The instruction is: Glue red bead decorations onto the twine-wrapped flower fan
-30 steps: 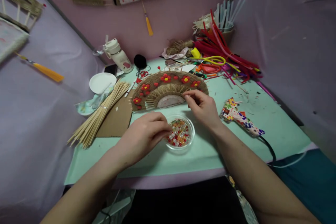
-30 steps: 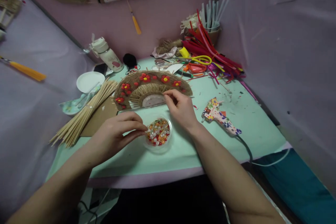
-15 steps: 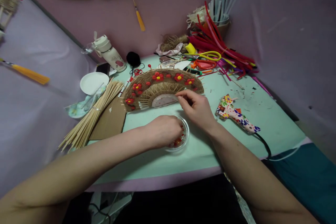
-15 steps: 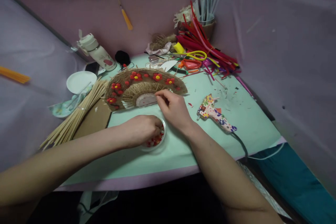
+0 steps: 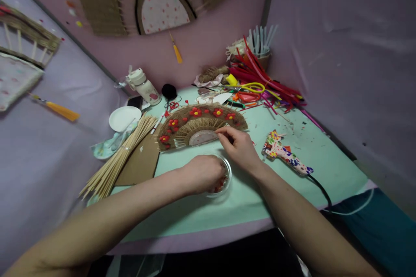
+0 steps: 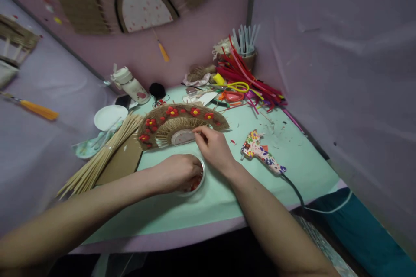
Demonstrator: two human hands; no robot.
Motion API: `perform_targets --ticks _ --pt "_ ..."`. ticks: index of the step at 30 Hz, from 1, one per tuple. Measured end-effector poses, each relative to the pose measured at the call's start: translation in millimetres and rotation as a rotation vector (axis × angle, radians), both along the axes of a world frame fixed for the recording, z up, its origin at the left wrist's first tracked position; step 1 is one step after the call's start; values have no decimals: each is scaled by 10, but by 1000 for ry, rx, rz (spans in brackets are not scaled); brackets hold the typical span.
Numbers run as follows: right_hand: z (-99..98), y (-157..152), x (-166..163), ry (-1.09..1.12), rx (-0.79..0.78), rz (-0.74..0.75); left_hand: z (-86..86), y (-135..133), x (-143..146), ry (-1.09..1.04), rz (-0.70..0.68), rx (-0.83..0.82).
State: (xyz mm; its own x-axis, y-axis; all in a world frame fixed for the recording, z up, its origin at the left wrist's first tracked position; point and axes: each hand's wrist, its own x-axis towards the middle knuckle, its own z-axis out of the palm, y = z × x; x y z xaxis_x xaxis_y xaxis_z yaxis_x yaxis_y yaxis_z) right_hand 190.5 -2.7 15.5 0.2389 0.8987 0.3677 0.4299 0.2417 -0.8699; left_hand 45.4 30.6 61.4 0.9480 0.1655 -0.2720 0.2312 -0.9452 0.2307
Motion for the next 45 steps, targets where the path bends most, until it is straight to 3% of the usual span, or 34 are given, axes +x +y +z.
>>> perform_targets --ticks 3,6,9,13,17,21,25,30,34,40,45 --pt "56 -4 7 23 18 -7 218 18 -110 -109 117 -193" --pt "151 -121 63 26 -2 -24 361 6 -325 -304 378 -511" --pt "203 -381 212 -44 -16 -113 308 4 -556 -555 689 -841" --pt "171 -807 540 -177 -122 -302 76 50 -703 -953 901 -1181" --pt "78 -1089 829 -454 -280 -450 -119 128 -703 -1080 1001 -1424" --pt "-49 -1121 909 -672 -433 -468 -230 186 -724 -1205 1029 -1593" --pt "-184 -1013 880 -734 -616 -444 -266 171 -769 -1266 1041 -1657" --pt "-271 -935 907 -741 -657 -422 -271 148 -783 -1300 1048 -1705" --pt "-83 -1040 832 -508 -470 -434 -286 140 -781 -1287 1033 -1735" --pt "353 -1272 280 354 -258 -292 -288 110 -780 -1272 976 -1728" --pt "335 -1246 -265 629 -287 -35 -291 106 -777 -1279 956 -1716"
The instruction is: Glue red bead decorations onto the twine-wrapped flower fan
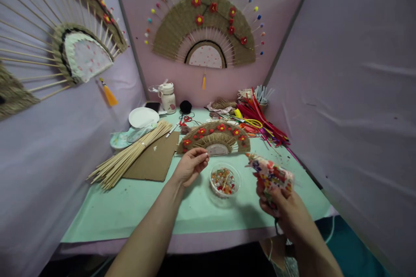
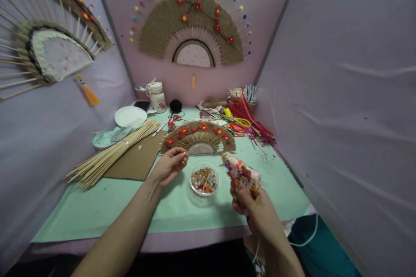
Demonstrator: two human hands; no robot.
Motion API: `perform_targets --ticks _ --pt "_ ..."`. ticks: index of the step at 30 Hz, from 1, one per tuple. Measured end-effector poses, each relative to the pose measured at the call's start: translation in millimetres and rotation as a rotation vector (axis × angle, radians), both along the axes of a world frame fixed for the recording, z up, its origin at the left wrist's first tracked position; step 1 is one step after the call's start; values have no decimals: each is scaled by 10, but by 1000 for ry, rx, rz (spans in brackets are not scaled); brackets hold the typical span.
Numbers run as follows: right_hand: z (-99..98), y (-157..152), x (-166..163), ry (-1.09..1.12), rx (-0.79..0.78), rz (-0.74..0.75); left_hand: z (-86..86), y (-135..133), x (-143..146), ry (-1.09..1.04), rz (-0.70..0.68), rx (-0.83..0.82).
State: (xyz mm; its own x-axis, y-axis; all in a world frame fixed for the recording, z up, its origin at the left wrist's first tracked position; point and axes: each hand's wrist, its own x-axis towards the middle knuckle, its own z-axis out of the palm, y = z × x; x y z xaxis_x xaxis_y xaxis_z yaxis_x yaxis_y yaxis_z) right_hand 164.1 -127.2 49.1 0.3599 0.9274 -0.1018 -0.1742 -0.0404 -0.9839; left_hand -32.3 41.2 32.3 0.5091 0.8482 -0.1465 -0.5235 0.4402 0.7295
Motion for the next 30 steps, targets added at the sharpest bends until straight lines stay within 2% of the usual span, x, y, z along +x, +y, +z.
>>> perform_targets --ticks 4,8,15,20,30 --pt "-155 71 -260 1 44 158 -4 -7 16 10 9 10" --pt "-181 152 -437 -58 22 257 9 -32 35 15 24 28" --pt "-95 250 -607 -115 -37 240 2 -49 37 -11 12 52" --pt "-84 267 -628 -113 -48 198 -24 -42 38 -4 20 66" --pt "-96 269 -635 -141 -55 223 -66 -36 40 -14 34 101"
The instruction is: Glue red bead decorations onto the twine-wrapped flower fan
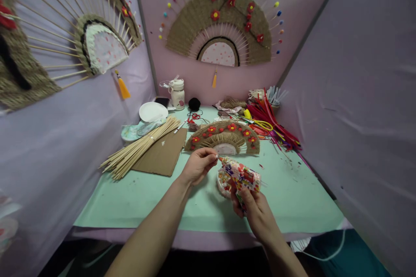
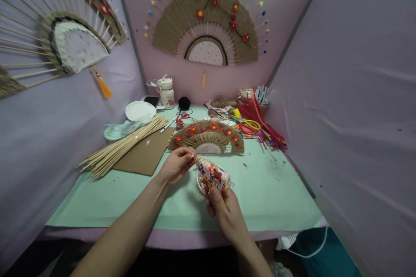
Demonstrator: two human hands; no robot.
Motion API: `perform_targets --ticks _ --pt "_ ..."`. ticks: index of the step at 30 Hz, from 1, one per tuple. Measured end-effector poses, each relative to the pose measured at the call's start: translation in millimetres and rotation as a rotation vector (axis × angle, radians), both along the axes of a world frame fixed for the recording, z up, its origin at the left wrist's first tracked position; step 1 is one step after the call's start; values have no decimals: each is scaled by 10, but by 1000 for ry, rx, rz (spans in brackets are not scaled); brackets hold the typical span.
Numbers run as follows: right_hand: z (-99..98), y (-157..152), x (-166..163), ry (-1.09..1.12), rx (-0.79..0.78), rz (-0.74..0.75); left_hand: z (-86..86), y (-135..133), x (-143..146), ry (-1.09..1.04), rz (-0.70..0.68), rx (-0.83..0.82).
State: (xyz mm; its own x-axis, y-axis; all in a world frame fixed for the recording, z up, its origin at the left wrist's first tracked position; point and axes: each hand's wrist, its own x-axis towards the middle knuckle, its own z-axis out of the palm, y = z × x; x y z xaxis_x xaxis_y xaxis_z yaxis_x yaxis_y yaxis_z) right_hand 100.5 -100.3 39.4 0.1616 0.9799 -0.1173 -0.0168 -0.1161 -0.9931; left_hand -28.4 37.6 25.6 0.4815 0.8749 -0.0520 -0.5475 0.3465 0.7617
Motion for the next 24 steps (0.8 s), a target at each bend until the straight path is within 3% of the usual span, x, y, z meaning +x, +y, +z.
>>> perform_targets --ticks 24 --pt "-60 16 13 -23 3 3 50 -22 4 34 -7 -16"
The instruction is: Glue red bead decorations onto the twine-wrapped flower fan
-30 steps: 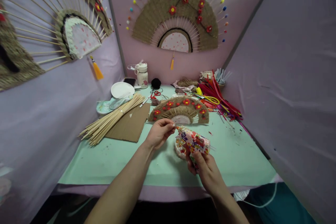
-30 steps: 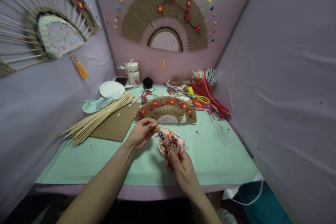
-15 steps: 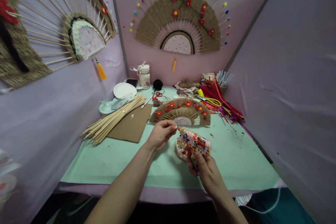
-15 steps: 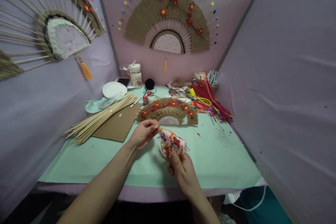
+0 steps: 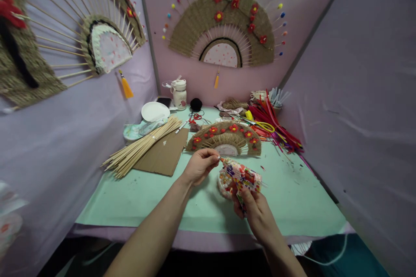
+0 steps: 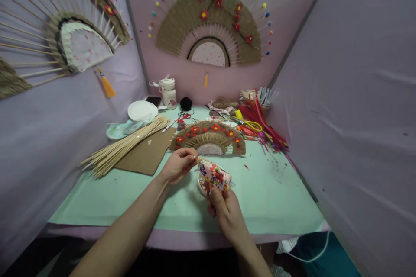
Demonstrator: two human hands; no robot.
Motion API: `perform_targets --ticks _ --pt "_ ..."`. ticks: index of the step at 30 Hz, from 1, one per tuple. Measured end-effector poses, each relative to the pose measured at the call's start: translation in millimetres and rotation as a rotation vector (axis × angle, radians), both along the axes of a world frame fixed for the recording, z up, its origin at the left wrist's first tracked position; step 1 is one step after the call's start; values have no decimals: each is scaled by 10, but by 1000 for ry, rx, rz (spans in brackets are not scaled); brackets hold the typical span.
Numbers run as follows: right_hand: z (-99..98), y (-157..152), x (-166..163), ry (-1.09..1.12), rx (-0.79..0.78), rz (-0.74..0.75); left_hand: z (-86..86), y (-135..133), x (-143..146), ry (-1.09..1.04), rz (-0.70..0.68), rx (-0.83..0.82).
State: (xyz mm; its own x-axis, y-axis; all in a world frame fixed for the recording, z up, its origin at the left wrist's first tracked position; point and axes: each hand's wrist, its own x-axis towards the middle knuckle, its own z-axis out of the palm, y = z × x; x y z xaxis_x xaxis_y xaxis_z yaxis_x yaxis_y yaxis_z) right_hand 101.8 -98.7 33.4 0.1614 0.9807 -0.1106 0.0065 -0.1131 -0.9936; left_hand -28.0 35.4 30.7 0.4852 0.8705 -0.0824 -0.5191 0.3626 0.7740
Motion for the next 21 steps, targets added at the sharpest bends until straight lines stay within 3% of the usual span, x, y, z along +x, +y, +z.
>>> perform_targets --ticks 21 --pt "-44 -4 12 -58 11 10 -18 10 -6 3 -5 13"
